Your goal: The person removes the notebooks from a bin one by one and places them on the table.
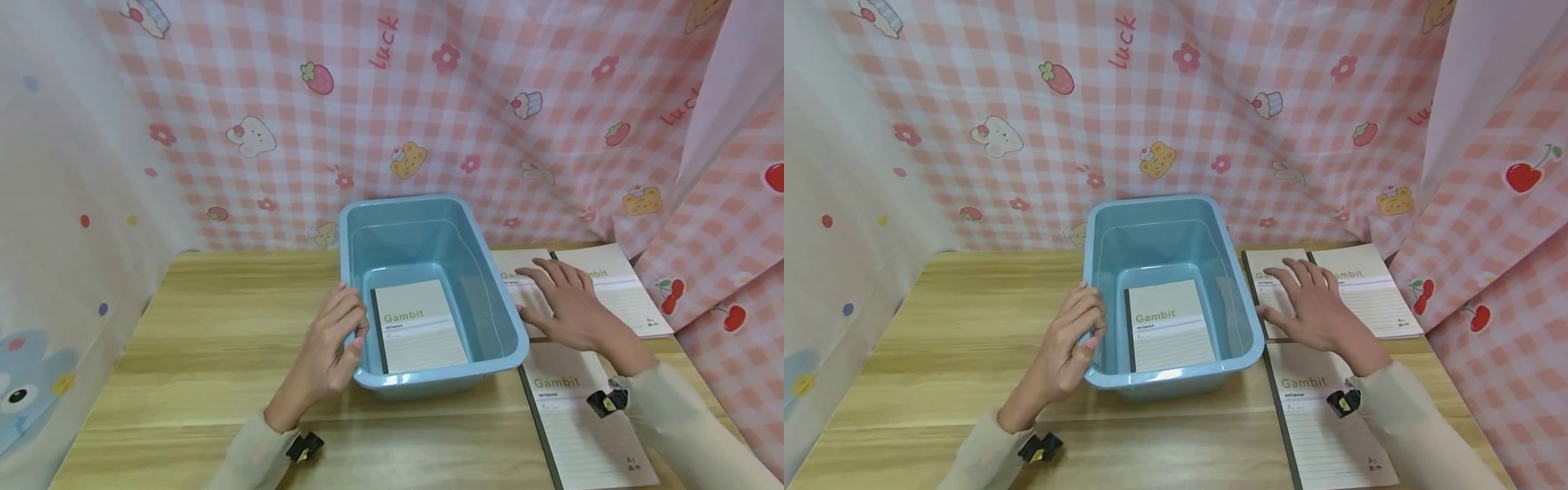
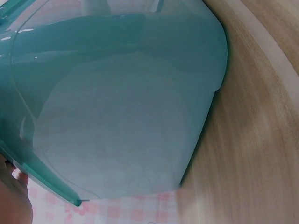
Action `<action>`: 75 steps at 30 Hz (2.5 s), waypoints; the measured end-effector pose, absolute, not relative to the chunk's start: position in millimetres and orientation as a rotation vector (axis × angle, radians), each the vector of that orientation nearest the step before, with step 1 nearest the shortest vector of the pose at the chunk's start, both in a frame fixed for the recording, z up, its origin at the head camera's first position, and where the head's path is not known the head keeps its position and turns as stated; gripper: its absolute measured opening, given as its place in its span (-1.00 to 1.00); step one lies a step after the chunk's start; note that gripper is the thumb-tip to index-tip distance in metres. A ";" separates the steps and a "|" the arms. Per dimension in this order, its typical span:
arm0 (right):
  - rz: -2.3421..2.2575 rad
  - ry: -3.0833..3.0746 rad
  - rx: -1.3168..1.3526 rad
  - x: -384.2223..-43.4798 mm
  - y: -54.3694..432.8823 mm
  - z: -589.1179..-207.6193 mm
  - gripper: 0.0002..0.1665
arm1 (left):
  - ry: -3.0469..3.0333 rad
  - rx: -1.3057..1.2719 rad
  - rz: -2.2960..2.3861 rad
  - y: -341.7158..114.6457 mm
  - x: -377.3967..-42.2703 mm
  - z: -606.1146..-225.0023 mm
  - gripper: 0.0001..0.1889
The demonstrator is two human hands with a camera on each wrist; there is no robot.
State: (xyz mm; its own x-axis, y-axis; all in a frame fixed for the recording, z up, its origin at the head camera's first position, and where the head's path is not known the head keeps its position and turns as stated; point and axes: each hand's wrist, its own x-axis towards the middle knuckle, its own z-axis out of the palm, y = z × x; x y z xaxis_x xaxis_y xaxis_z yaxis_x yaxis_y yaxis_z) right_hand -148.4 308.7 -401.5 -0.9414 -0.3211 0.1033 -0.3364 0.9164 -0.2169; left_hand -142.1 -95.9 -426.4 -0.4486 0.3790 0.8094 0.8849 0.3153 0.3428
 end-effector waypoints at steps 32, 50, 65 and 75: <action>0.346 -2.908 0.576 -211.5 219.8 -297.6 0.19 | -1.975 -1.143 -1.058 -90.6 -143.8 -427.5 -0.86; 0.241 -2.936 0.641 -238.0 148.6 -291.5 0.24 | -1.978 -1.118 -1.061 -97.4 -142.2 -426.0 -0.80; 0.124 -3.112 0.593 -240.4 98.4 -336.9 0.23 | -2.019 -1.117 -1.064 -98.3 -141.3 -426.5 -0.84; 0.099 -3.195 0.564 -250.8 81.4 -365.2 0.17 | -1.993 -1.116 -1.074 -98.3 -140.7 -425.6 -0.84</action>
